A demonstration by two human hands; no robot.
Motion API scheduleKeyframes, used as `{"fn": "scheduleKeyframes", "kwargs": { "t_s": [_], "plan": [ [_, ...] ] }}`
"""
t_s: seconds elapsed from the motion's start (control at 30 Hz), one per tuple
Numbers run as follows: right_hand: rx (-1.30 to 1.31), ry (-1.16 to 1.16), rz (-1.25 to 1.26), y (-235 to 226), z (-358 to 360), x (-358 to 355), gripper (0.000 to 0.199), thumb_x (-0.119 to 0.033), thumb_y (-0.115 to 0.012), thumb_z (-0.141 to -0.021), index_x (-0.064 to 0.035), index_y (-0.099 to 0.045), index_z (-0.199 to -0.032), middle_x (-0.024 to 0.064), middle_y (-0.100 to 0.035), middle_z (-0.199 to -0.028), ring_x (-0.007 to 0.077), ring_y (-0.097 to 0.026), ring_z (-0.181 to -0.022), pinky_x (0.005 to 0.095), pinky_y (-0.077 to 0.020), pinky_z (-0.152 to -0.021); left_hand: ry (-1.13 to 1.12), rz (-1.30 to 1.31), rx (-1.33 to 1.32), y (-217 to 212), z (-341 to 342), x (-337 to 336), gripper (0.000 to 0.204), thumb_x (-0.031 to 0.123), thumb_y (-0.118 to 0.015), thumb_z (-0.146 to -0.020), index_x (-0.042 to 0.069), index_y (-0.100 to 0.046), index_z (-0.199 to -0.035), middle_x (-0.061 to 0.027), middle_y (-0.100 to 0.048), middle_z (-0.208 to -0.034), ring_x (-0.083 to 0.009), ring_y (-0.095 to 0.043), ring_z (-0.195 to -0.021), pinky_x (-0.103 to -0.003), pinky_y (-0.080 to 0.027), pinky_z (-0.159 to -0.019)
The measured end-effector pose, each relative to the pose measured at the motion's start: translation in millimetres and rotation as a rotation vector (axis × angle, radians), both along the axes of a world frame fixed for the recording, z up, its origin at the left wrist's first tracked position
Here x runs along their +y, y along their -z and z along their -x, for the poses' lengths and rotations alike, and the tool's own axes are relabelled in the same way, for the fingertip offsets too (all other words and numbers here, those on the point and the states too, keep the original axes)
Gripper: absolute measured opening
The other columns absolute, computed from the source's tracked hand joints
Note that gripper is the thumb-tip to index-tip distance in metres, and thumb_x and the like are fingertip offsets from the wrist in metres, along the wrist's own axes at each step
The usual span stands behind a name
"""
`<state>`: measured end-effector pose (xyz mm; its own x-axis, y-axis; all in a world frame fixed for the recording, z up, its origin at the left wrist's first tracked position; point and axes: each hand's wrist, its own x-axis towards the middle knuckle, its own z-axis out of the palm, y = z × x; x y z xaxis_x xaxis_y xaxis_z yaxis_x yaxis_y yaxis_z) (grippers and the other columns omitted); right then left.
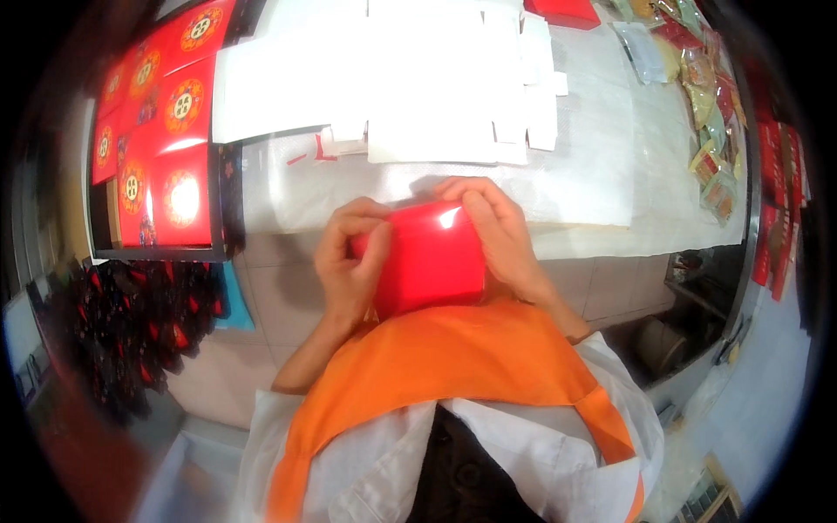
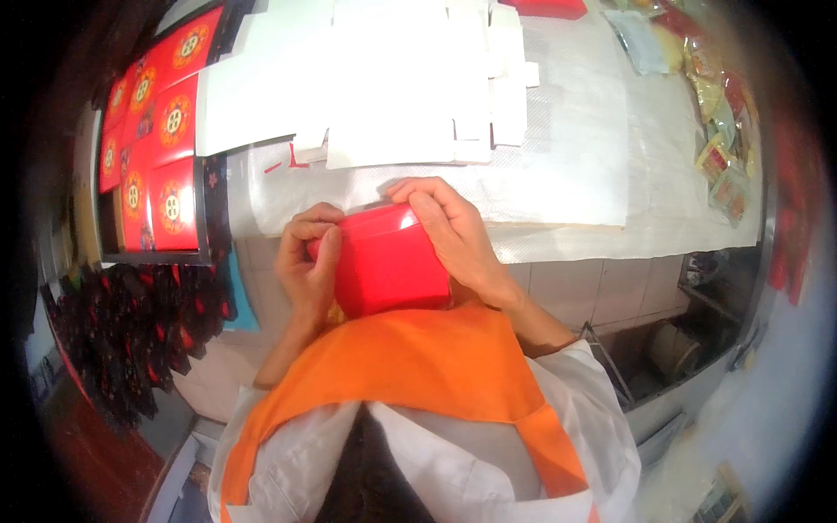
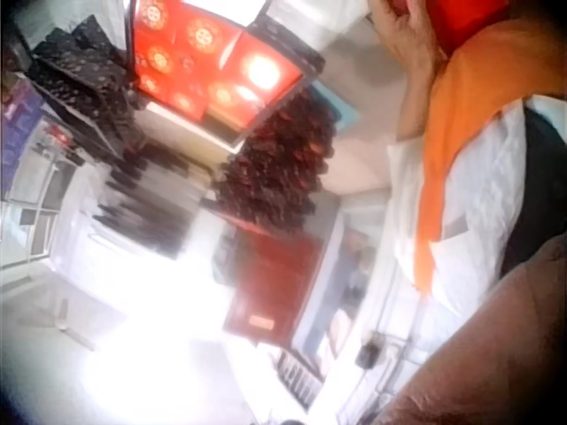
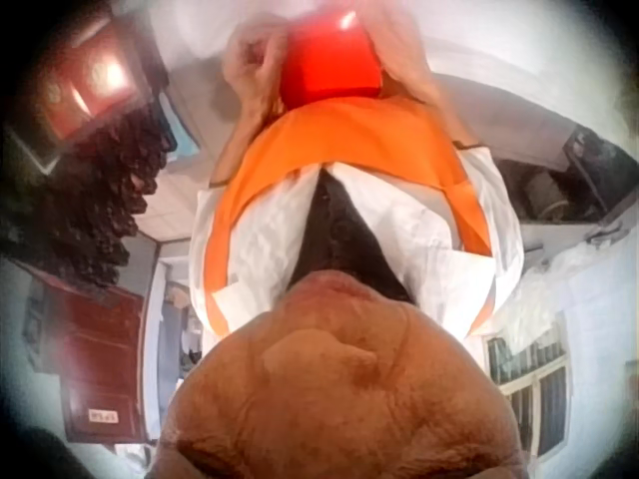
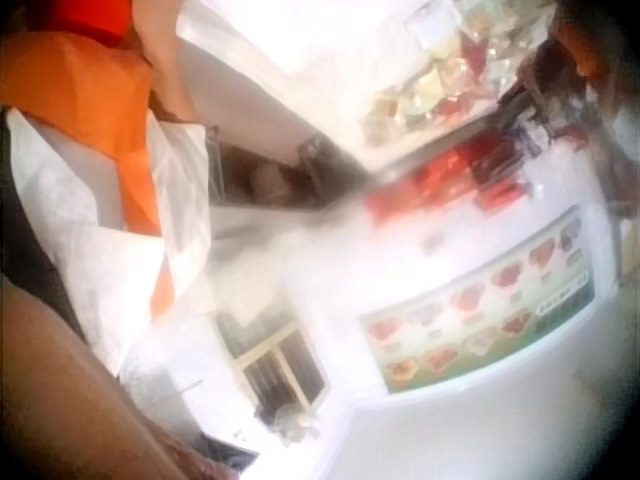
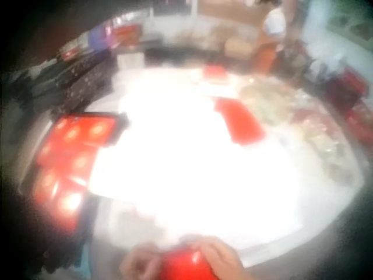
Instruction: The person folds flat white cardboard pieces into small red gift boxes. They insert small packaged items into the boxes and place the finished boxes into a larger black tray. The process is repeated multiple times throughout the clip.
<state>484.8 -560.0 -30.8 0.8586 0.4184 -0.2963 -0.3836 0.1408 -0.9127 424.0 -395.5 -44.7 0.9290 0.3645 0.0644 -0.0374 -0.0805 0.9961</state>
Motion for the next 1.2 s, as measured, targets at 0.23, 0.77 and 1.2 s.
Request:
{"fn": "scheduleKeyframes", "kwargs": {
  "t_s": [0.23,0.77,1.2],
  "plan": [
    [-0.200,-0.085,0.269,7.2,-3.4,-5.0,0.028,-0.020,-0.037,-0.092,-0.0009,-0.054,-0.104,0.0085,-0.057,-0.103,0.0138,-0.052,-0.096,0.0248,-0.0388,-0.087,-0.012,-0.058,0.183,0.9,1.8,2.8,0.005,0.002,-0.056,-0.080,0.002,-0.053,-0.084,-0.0073,-0.056,-0.088,-0.0160,-0.052,-0.085,-0.027,-0.041,-0.080],
    [-0.331,-0.078,0.087,19.8,3.7,-11.2,0.018,-0.007,-0.041,-0.089,0.0017,-0.052,-0.100,0.0123,-0.051,-0.116,0.0176,-0.047,-0.108,0.0289,-0.0354,-0.094,-0.019,0.081,0.172,-3.1,5.2,-3.7,0.008,0.003,-0.056,-0.080,0.001,-0.049,-0.076,-0.0065,-0.057,-0.089,-0.0132,-0.051,-0.078,-0.023,-0.041,-0.071],
    [-0.105,-0.066,0.234,22.6,6.6,-6.4,0.022,-0.017,-0.047,-0.090,-0.0017,-0.057,-0.101,0.0061,-0.060,-0.098,0.0123,-0.054,-0.094,0.0251,-0.0409,-0.086,0.084,0.020,0.139,25.4,14.9,7.3,0.006,0.005,-0.055,-0.082,0.002,-0.053,-0.087,-0.0089,-0.057,-0.096,-0.0181,-0.053,-0.092,-0.028,-0.040,-0.084]
  ]
}}
